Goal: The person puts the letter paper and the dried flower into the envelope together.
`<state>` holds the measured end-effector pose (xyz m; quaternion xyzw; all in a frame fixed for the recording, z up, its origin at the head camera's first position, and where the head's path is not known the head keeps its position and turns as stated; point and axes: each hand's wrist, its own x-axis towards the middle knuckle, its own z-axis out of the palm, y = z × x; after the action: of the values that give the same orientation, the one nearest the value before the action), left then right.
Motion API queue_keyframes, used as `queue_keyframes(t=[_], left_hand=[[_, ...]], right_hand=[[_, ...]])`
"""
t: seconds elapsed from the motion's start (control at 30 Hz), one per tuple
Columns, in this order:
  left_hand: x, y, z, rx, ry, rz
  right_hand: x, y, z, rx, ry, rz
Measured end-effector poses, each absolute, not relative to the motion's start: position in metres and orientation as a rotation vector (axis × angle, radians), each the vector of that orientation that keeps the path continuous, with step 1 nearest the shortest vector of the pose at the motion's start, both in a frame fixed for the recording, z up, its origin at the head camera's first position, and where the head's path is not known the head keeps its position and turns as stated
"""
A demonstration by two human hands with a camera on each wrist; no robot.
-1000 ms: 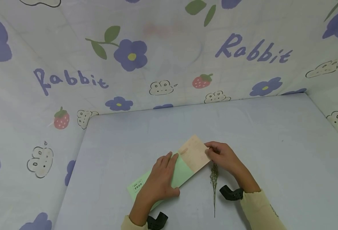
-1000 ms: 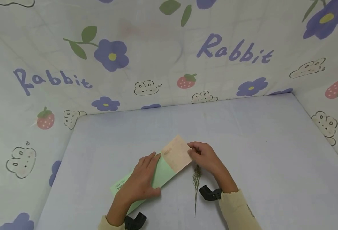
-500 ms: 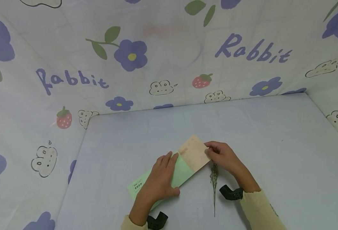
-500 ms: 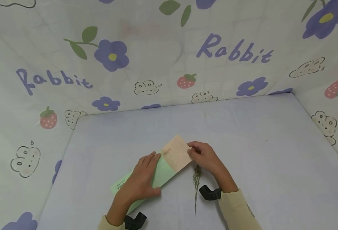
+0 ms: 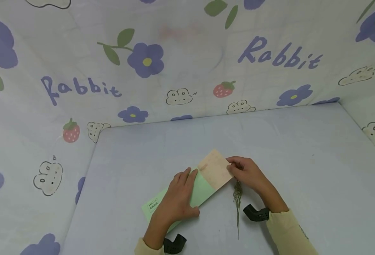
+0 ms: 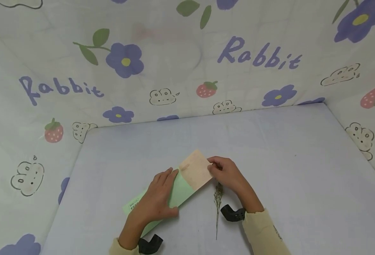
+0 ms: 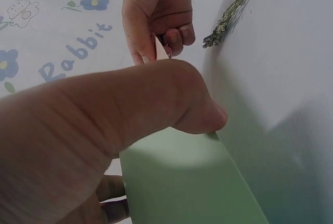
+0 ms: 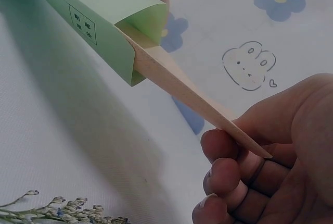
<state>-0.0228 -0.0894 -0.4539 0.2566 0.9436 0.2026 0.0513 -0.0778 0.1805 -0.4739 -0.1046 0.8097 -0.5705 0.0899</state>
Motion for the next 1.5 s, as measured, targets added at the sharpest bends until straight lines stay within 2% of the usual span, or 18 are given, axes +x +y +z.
queue_keyframes(t=[0.43,1.5], left_hand=[[-0.015,-0.098,-0.460,0.761,2.860,0.642],[-0.029,-0.099,-0.457,0.792,2.838,0.606]], right_hand=[[-0.073,0.171,-0.483,-0.311,2.424,-1.648],[-0.076,0.174,-0.476,-0.313,2.439,-1.602]])
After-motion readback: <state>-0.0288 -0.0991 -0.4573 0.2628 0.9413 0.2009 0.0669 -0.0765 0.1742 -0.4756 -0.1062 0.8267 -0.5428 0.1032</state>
